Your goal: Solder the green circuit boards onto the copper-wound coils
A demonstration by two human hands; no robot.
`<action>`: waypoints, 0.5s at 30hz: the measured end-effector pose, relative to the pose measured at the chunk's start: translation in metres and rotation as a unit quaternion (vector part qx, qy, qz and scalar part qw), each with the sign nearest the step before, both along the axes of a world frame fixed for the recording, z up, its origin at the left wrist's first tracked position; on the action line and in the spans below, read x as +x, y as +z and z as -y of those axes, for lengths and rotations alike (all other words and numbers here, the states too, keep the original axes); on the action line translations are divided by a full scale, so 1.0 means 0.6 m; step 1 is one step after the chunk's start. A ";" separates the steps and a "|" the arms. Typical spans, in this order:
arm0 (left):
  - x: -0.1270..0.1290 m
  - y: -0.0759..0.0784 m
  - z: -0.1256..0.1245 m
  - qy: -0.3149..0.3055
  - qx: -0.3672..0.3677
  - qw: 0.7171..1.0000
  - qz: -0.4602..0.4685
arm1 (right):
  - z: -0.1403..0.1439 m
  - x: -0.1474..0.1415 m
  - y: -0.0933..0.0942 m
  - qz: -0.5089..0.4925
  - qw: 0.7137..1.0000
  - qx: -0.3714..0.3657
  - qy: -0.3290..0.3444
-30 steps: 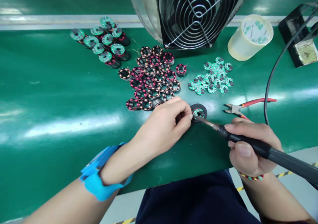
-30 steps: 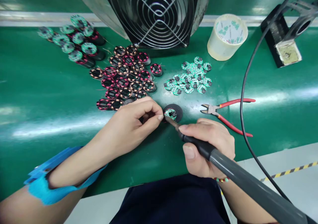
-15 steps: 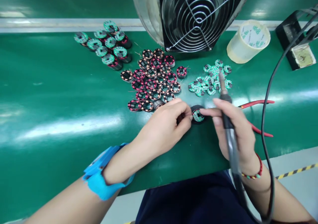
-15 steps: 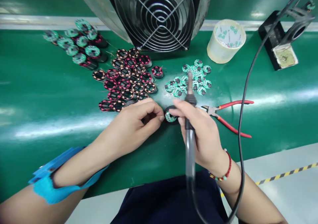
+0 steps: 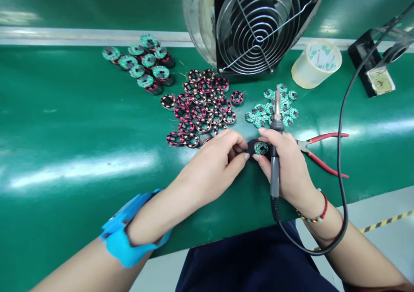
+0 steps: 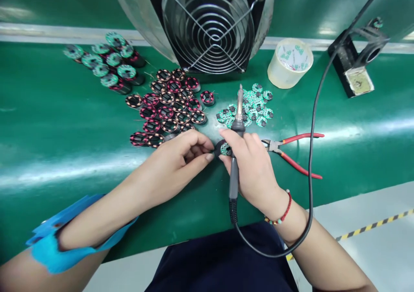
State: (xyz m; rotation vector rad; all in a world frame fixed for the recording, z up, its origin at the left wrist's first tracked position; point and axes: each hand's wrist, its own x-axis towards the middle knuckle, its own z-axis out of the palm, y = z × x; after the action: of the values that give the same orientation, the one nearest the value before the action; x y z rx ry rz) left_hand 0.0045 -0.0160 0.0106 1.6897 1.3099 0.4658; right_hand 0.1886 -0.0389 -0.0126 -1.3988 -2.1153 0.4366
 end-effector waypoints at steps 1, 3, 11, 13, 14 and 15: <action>0.003 -0.001 0.000 0.004 0.005 1.000 0.006 | 0.001 0.001 -0.002 -0.003 1.000 0.001 0.002; 0.010 -0.002 -0.001 0.014 0.013 1.000 0.021 | 0.002 0.003 -0.002 -0.012 1.000 0.008 0.008; 0.025 -0.013 -0.007 0.029 0.026 0.997 0.074 | 0.010 0.011 0.014 -0.050 0.994 0.058 0.079; 0.024 -0.013 -0.007 0.031 0.023 0.997 0.071 | 0.012 0.012 0.014 -0.040 0.994 0.062 0.082; 0.023 -0.013 -0.008 0.032 0.021 0.997 0.068 | 0.013 0.013 0.013 -0.037 0.994 0.065 0.076; 0.023 -0.012 -0.008 0.033 0.020 0.997 0.065 | 0.014 0.014 0.013 -0.036 0.995 0.067 0.069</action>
State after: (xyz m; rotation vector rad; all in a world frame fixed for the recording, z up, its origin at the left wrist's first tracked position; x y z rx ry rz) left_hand 0.0182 -0.0112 0.0033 1.6238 1.2706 0.6334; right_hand 0.1970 -0.0470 -0.0049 -1.1495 -2.1491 0.3847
